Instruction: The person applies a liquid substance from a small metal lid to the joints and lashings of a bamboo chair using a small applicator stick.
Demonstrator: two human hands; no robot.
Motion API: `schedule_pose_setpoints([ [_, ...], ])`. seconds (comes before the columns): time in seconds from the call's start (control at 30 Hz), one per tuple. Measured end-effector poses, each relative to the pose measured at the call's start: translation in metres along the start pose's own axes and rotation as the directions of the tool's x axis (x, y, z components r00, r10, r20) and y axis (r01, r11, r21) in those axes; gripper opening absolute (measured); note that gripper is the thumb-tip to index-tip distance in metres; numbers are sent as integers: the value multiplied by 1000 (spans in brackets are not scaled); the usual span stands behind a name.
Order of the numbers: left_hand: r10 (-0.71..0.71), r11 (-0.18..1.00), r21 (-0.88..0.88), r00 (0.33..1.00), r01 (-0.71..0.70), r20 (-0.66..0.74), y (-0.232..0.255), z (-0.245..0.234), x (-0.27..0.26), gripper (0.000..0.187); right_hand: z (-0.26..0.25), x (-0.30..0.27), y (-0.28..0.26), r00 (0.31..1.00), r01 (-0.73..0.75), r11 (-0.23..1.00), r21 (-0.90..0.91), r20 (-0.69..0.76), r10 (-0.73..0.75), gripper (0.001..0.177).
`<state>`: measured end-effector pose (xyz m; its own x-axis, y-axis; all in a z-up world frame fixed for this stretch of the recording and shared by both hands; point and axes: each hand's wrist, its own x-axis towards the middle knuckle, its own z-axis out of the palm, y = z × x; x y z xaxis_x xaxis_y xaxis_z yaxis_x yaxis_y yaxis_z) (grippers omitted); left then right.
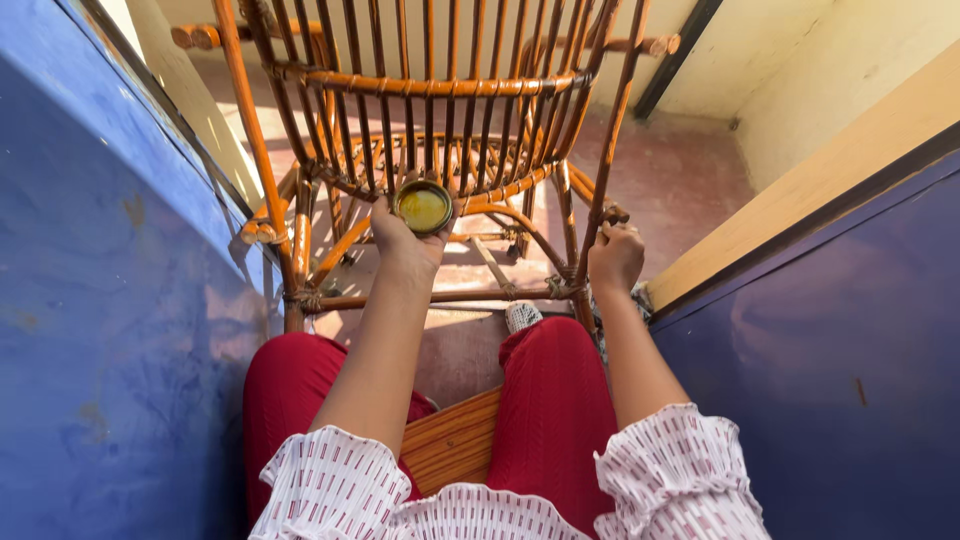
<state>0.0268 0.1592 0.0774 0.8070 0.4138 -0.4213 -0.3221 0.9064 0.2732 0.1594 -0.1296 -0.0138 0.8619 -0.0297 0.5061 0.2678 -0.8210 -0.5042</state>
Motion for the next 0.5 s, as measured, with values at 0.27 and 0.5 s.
schedule_pose_setpoints([
  [0.27, -11, 987, 163, 1000, 10, 7, 3, -20, 27, 50, -8, 2, -29, 995, -55, 976, 208, 92, 37, 31],
  [0.5, -67, 991, 121, 988, 50, 141, 7, 7, 20, 54, -43, -11, -188, 981, -8, 696, 718, 140, -133, 27],
])
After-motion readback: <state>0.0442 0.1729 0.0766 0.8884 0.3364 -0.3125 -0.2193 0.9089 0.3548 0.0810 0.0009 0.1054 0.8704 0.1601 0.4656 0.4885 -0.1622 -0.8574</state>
